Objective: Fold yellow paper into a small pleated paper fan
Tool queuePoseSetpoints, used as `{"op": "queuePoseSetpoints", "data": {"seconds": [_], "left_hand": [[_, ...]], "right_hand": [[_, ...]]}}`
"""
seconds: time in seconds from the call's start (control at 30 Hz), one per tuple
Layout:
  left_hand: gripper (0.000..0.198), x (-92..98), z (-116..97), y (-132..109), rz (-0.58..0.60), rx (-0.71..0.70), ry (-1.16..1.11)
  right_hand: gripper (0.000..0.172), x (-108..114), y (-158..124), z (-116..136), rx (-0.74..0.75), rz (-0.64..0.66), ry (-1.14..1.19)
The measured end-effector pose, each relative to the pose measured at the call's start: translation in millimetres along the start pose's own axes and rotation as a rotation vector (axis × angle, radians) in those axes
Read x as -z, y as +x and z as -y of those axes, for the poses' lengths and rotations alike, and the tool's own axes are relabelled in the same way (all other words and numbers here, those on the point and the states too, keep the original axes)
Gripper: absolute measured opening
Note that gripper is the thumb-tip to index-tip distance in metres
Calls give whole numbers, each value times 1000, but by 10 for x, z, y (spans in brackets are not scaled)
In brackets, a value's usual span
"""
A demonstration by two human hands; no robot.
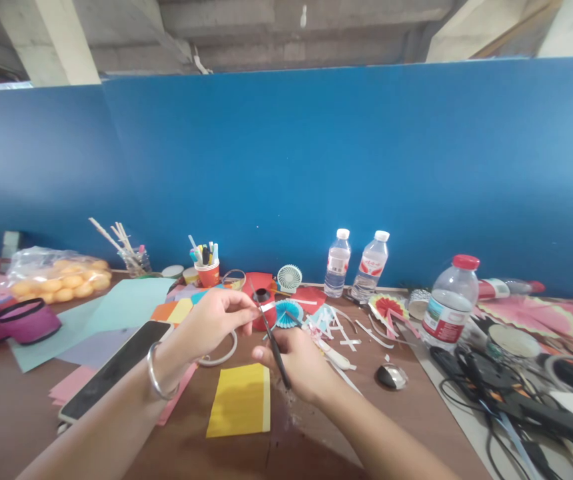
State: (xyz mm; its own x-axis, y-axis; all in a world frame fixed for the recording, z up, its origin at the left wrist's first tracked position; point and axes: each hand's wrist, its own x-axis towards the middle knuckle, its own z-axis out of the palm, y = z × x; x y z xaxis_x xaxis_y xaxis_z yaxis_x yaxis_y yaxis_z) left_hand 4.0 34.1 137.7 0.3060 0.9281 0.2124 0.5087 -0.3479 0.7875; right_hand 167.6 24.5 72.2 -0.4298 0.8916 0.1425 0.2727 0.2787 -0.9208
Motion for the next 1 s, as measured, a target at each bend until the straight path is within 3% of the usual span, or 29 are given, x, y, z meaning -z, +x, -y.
{"op": "queuePoseSetpoints", "data": {"seconds": [0.47, 0.57, 0.67, 0.77, 0.87, 1.0], "left_hand": [[28, 6, -9, 10, 10, 21, -31], [26, 10, -7, 13, 1, 14, -94], [21, 8, 6, 23, 4, 26, -204], [20, -9, 24, 38, -1, 20, -223], [18, -38, 45, 51, -66, 19, -146], [18, -82, 79, 61, -91, 55, -124]], "right_hand": [[33, -5, 45, -48, -3, -85, 14], [28, 209, 94, -94, -47, -158, -186], [28, 582, 136, -251, -179, -215, -671], [41, 952, 139, -486, -449, -234, -1077], [31, 1170, 103, -689, -568, -176, -1054], [21, 1203, 75, -765, -616, -169, -986]]}}
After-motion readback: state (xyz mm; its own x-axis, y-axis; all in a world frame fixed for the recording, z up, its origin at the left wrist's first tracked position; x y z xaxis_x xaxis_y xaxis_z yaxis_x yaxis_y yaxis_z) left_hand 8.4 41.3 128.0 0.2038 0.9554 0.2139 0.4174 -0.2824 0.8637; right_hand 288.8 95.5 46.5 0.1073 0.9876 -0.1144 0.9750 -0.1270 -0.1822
